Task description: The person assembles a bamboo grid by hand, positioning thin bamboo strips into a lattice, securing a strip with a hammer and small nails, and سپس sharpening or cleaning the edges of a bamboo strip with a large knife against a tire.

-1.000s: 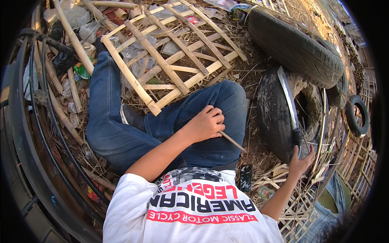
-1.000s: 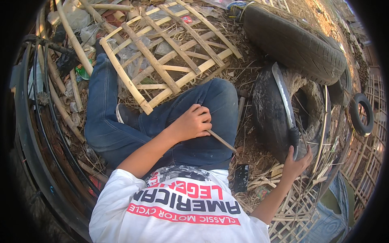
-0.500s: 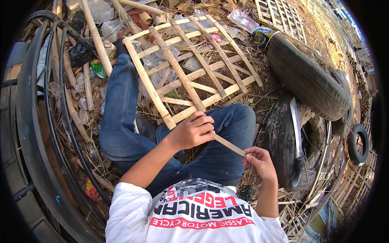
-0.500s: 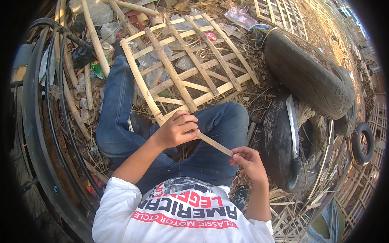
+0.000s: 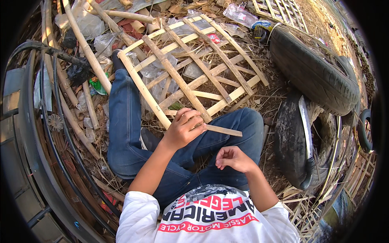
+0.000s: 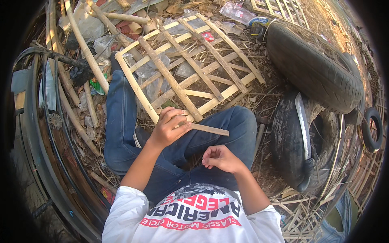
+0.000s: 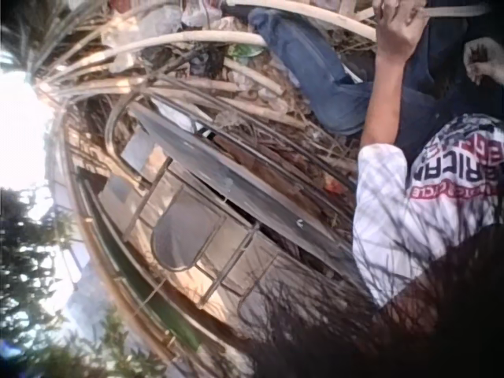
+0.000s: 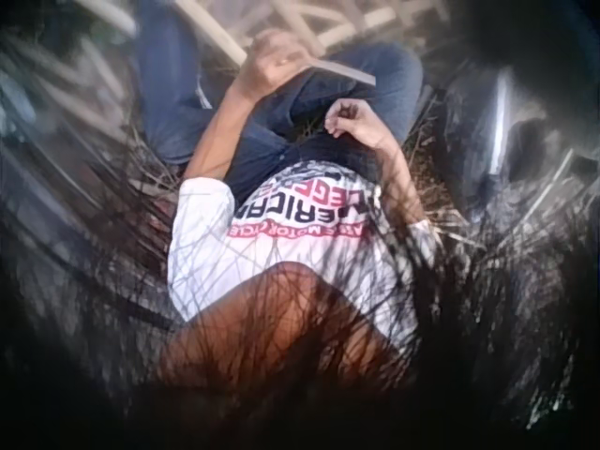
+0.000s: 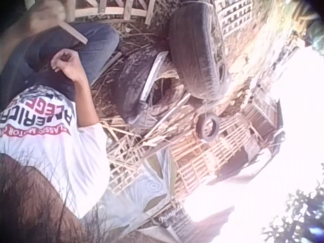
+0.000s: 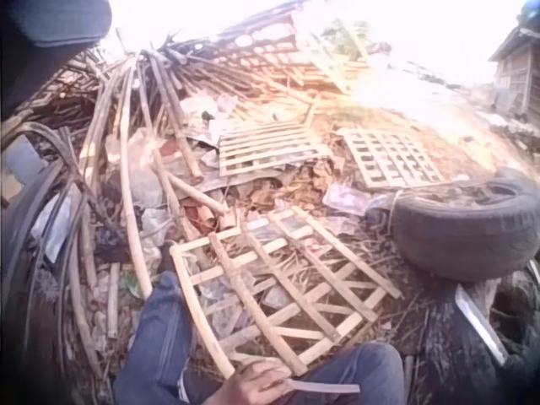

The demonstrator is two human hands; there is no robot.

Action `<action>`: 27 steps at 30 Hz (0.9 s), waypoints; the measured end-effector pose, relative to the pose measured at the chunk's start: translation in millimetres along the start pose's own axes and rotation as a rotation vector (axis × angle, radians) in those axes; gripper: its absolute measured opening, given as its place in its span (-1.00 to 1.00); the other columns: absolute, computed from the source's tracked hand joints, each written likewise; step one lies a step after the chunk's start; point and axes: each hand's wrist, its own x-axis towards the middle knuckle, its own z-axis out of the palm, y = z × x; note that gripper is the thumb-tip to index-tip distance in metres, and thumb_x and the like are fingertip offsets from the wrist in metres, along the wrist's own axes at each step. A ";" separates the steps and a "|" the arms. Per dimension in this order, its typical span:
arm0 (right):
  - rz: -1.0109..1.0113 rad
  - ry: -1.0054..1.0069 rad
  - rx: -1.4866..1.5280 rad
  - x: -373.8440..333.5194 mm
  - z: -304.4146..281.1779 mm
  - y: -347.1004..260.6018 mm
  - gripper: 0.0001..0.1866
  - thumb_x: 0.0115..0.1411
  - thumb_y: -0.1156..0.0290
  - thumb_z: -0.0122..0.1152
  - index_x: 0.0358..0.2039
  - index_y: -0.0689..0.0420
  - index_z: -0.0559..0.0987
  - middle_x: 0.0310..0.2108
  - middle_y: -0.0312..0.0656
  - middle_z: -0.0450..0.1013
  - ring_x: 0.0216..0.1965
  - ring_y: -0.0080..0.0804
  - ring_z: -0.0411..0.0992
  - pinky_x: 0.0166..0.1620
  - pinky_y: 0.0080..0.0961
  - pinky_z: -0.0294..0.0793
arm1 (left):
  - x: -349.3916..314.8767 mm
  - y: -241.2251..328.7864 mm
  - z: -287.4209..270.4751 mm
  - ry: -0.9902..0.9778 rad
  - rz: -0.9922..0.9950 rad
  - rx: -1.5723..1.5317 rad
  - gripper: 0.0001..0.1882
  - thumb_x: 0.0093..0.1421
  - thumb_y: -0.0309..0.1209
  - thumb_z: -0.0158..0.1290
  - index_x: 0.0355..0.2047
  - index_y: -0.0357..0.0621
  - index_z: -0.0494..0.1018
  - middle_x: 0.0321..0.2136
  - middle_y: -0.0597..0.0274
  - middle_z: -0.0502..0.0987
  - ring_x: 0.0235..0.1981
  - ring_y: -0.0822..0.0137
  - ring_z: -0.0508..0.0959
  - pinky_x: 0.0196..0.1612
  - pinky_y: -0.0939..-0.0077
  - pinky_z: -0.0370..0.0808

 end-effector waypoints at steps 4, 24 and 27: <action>-0.163 0.100 0.066 3.7 -1.3 -6.3 -0.51 0.17 0.21 0.24 -0.02 0.28 0.37 -0.35 -0.12 0.48 -0.35 -0.41 0.49 -0.30 -0.47 0.54 | -5.1 -5.0 -12.8 0.033 -0.099 0.020 -0.78 -0.20 -0.41 0.36 -0.50 -0.06 0.57 -0.41 0.40 0.48 -0.12 0.25 0.43 -0.04 0.20 0.36; -0.202 0.229 0.536 38.3 12.8 -2.2 -0.75 0.18 0.51 0.21 -0.12 0.27 0.48 -0.27 -0.06 0.54 -0.28 -0.37 0.56 -0.20 -0.48 0.61 | -105.2 -69.0 -37.2 0.106 -1.461 -0.186 -0.33 0.07 -0.15 0.24 0.09 -0.23 0.27 -0.17 0.02 0.49 -0.16 0.20 0.51 -0.11 0.30 0.43; -0.221 0.287 0.445 48.8 14.8 -2.1 -0.83 0.19 0.48 0.20 -0.21 0.24 0.50 -0.29 -0.10 0.55 -0.29 -0.41 0.55 -0.20 -0.49 0.60 | -113.8 -69.5 -31.8 -0.211 -1.717 -0.617 -0.36 0.20 0.08 0.05 0.06 -0.20 0.35 -0.22 0.05 0.54 -0.23 0.27 0.56 -0.17 0.39 0.42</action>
